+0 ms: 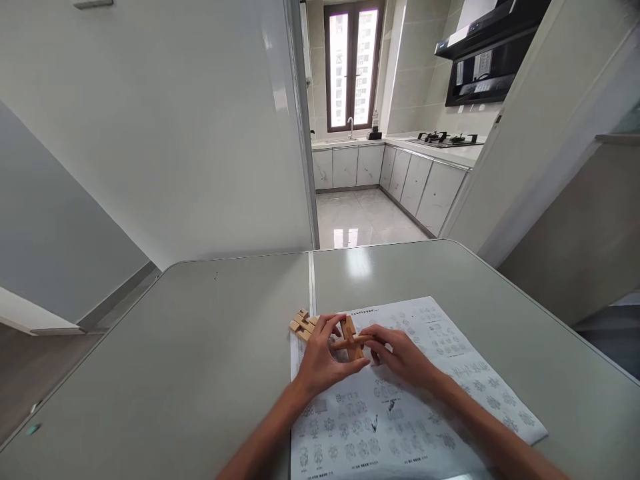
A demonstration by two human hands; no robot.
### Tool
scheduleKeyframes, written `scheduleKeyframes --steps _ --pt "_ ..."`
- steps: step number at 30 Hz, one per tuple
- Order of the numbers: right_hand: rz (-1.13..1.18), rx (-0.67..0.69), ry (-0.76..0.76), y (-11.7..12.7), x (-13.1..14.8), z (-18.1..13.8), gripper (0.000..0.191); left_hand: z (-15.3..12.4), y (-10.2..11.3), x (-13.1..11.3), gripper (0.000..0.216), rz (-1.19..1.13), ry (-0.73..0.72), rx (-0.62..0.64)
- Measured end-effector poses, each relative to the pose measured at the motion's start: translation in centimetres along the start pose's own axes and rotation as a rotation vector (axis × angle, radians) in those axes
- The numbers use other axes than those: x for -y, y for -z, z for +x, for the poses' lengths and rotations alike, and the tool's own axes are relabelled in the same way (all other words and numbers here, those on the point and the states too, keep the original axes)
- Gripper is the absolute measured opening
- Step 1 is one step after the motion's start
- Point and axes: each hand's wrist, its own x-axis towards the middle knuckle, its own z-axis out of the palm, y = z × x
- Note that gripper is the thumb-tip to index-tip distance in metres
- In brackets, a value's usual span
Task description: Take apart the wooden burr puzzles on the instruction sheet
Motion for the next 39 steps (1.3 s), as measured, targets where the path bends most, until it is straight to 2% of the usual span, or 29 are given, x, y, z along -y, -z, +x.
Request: scheduleKeyframes --steps 8,11,14,17,19,24,27,30,32,35,39 --pt "0.021 0.001 -0.03 0.0 0.5 -0.1 0.034 -0.2 0.2 0.4 0.085 0.039 -0.038 0.01" --pt "0.114 -0.018 -0.043 0.0 0.7 0.2 0.033 -0.3 0.1 0.6 0.089 0.084 -0.093 -0.012" --pt "0.321 -0.008 -0.052 -0.4 0.8 0.4 0.05 -0.5 0.1 0.7 0.09 0.164 -0.178 -0.028" --pt "0.497 0.099 -0.074 -0.8 0.9 0.3 0.073 -0.7 -0.2 0.4 0.089 0.244 -0.263 -0.031" --pt "0.526 0.145 -0.09 -1.0 0.9 0.2 0.078 -0.9 -0.3 0.2 0.088 0.279 -0.312 -0.025" --pt "0.517 0.081 -0.129 -0.5 0.0 0.0 0.069 -0.9 -0.2 0.1 0.087 0.309 -0.304 -0.054" --pt "0.521 -0.038 -0.166 0.3 -0.7 0.2 0.061 -0.6 0.1 0.4 0.09 0.303 -0.229 -0.113" --pt "0.409 -0.2 -0.21 0.8 -1.3 0.5 0.057 -0.3 0.4 0.4 0.088 0.272 -0.147 -0.178" --pt "0.221 -0.28 -0.229 0.7 -1.7 0.6 0.061 -0.2 0.5 0.3 0.085 0.247 -0.116 -0.206" --pt "-0.054 -0.259 -0.175 0.1 -2.4 0.4 0.067 -0.2 0.4 0.2 0.083 0.221 -0.105 -0.224" --pt "-0.273 -0.188 -0.044 -0.7 -3.0 0.1 0.066 -0.3 0.3 0.3 0.085 0.207 -0.098 -0.213"
